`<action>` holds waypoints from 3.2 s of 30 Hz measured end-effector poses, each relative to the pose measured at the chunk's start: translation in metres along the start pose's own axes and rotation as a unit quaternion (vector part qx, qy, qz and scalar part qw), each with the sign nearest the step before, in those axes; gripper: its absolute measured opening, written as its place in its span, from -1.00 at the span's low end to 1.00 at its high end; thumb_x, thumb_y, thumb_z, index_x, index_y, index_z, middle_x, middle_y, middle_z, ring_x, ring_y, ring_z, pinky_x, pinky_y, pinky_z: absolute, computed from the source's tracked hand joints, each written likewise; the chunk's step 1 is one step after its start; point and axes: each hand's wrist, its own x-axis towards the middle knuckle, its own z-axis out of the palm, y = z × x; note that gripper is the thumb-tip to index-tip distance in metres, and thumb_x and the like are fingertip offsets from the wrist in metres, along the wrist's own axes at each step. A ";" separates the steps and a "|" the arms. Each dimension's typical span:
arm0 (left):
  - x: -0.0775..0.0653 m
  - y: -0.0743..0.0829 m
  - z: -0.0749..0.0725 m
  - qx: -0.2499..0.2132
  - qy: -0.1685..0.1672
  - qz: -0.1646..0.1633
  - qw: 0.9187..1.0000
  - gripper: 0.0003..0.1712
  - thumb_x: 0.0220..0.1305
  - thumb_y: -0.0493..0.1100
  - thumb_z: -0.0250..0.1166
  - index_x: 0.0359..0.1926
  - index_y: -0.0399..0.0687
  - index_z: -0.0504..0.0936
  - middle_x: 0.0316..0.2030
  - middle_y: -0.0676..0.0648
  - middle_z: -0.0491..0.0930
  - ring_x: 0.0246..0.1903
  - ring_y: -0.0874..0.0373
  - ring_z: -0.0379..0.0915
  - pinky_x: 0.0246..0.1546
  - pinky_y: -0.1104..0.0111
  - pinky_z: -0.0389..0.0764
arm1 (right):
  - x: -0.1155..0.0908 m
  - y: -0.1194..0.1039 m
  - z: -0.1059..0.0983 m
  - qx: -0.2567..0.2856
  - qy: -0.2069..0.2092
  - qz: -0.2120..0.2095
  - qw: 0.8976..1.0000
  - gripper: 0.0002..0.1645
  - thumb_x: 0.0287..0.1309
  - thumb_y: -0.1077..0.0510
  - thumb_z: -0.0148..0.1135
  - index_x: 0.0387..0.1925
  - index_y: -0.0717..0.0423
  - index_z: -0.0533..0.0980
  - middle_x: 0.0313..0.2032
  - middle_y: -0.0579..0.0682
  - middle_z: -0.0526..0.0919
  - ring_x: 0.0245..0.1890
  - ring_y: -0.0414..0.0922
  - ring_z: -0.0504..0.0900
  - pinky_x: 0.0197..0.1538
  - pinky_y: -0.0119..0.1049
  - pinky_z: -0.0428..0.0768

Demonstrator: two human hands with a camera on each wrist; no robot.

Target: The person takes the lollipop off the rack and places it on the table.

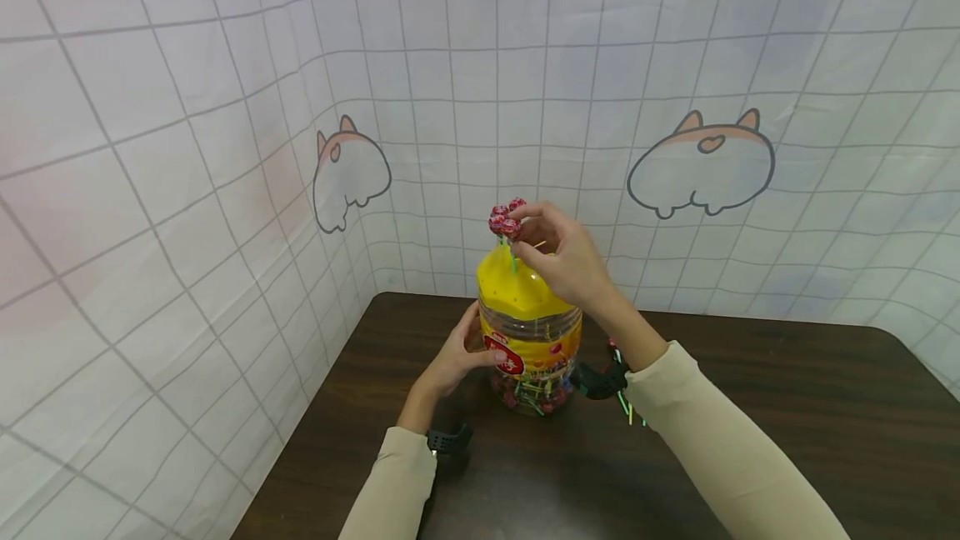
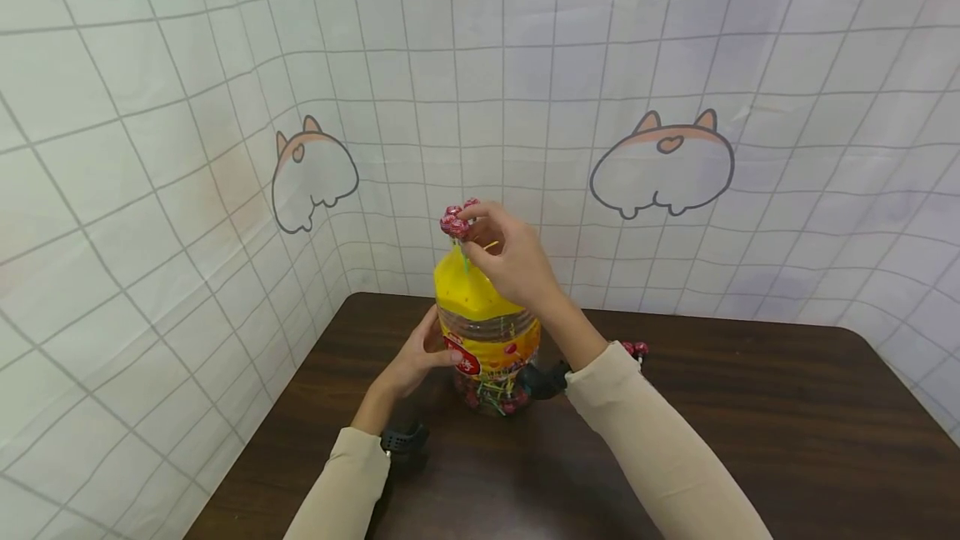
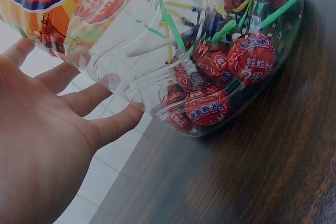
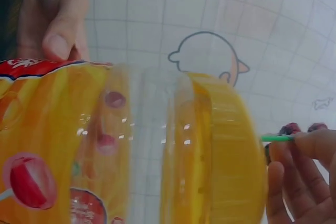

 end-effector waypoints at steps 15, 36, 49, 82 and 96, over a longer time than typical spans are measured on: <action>-0.001 -0.001 -0.001 -0.002 -0.003 -0.002 1.000 0.11 0.19 0.09 0.52 0.60 0.34 0.02 0.44 -0.17 0.32 0.36 -0.01 0.35 0.35 -0.07 0.48 | -0.021 -0.003 -0.031 0.045 0.065 -0.018 0.997 -0.55 0.29 0.36 0.26 0.20 0.14 0.52 -0.13 0.12 0.73 -0.32 -0.07 0.67 -0.19 -0.44 0.69; -0.002 -0.001 -0.002 -0.003 -0.009 -0.005 1.000 0.14 0.19 0.13 0.51 0.61 0.37 -0.01 0.50 -0.12 0.25 0.44 -0.09 0.26 0.36 -0.07 0.47 | -0.109 0.051 -0.073 0.034 0.121 0.057 0.990 -0.60 0.29 0.39 0.28 0.14 0.25 0.53 -0.23 -0.22 0.73 -0.36 -0.23 0.69 -0.21 -0.48 0.71; -0.002 -0.001 -0.002 0.003 -0.008 -0.004 1.000 0.12 0.21 0.09 0.51 0.60 0.39 -0.01 0.47 -0.14 0.28 0.41 -0.06 0.28 0.35 -0.04 0.49 | -0.152 0.084 -0.084 0.029 0.133 0.118 0.984 -0.57 0.25 0.38 0.34 0.15 0.31 0.52 -0.33 -0.28 0.71 -0.42 -0.25 0.71 -0.32 -0.42 0.70; -0.001 0.000 -0.001 0.001 0.004 -0.007 1.000 0.12 0.17 0.09 0.54 0.59 0.38 0.04 0.44 -0.17 0.31 0.38 -0.09 0.34 0.38 -0.14 0.43 | -0.212 0.170 -0.124 -0.014 -0.003 0.245 0.970 -0.53 0.35 0.25 0.30 0.21 0.35 0.42 -0.32 0.08 0.67 -0.36 -0.13 0.74 -0.29 -0.20 0.76; -0.002 0.000 0.000 -0.002 0.002 -0.009 1.000 0.10 0.20 0.03 0.53 0.59 0.37 0.04 0.41 -0.17 0.35 0.33 -0.03 0.39 0.33 -0.05 0.52 | -0.225 0.192 -0.126 0.031 -0.085 0.311 0.946 -0.50 0.38 0.27 0.24 0.24 0.38 0.33 -0.27 0.21 0.69 -0.30 -0.07 0.74 -0.22 -0.21 0.77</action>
